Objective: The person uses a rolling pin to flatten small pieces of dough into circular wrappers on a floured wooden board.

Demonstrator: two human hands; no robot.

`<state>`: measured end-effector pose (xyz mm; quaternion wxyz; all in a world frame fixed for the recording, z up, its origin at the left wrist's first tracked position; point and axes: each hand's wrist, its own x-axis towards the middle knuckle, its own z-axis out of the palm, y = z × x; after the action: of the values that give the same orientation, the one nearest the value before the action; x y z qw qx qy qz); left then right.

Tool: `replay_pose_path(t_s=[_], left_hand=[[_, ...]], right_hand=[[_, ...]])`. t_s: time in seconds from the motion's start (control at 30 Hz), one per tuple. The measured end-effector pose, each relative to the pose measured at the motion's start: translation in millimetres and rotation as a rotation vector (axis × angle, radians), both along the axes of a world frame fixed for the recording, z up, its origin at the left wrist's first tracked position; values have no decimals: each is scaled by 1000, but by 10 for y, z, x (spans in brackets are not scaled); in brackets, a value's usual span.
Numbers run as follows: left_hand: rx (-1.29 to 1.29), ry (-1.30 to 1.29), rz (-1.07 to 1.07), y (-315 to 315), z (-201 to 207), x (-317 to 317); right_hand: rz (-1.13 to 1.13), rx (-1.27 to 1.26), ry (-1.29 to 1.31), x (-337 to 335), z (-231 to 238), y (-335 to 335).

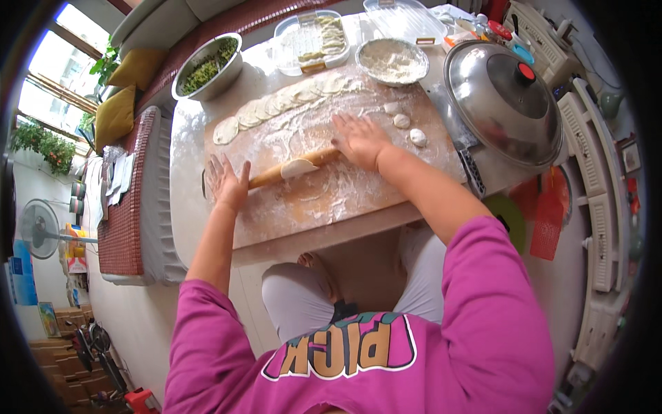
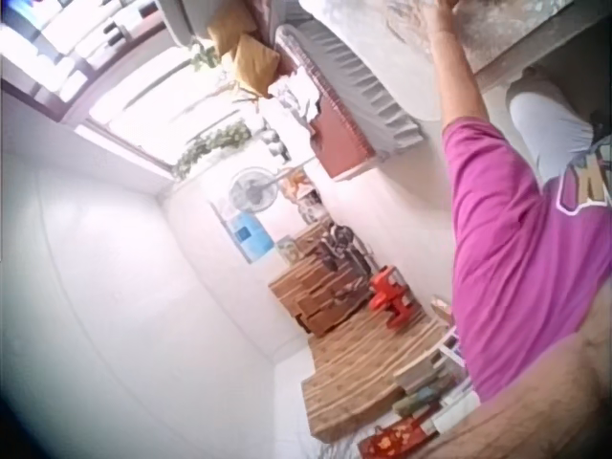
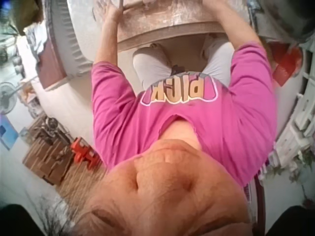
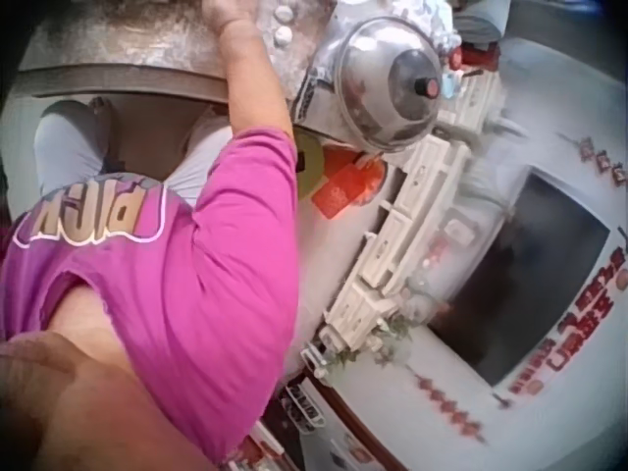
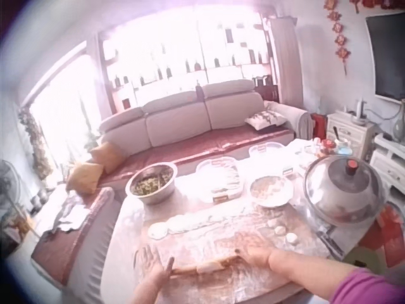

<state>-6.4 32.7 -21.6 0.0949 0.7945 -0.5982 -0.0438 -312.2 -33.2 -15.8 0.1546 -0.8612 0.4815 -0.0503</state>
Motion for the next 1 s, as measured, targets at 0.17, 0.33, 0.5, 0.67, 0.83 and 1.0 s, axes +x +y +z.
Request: replay_pose_path(t_s=[0.17,0.33,0.5,0.67,0.83,1.0], left_hand=[[27,-89,-263,707,-75,-75],[29,54,-11,65,58,-71],[8,-91,-120,358,-46,-3],[15,-45,-139,553,-98,-51],[92,-43,-23,316,158,-164],[50,4,-215,877,-6,-168]], right_hand=[[137,81,64,-377,84,741],[-45,5,12,-23,25,84],[20,116,-9,-131,73,415],[20,34,1,-196,48,522],[-47,32,4,-127,0,297],[89,-118,-137,-428,-123,891]])
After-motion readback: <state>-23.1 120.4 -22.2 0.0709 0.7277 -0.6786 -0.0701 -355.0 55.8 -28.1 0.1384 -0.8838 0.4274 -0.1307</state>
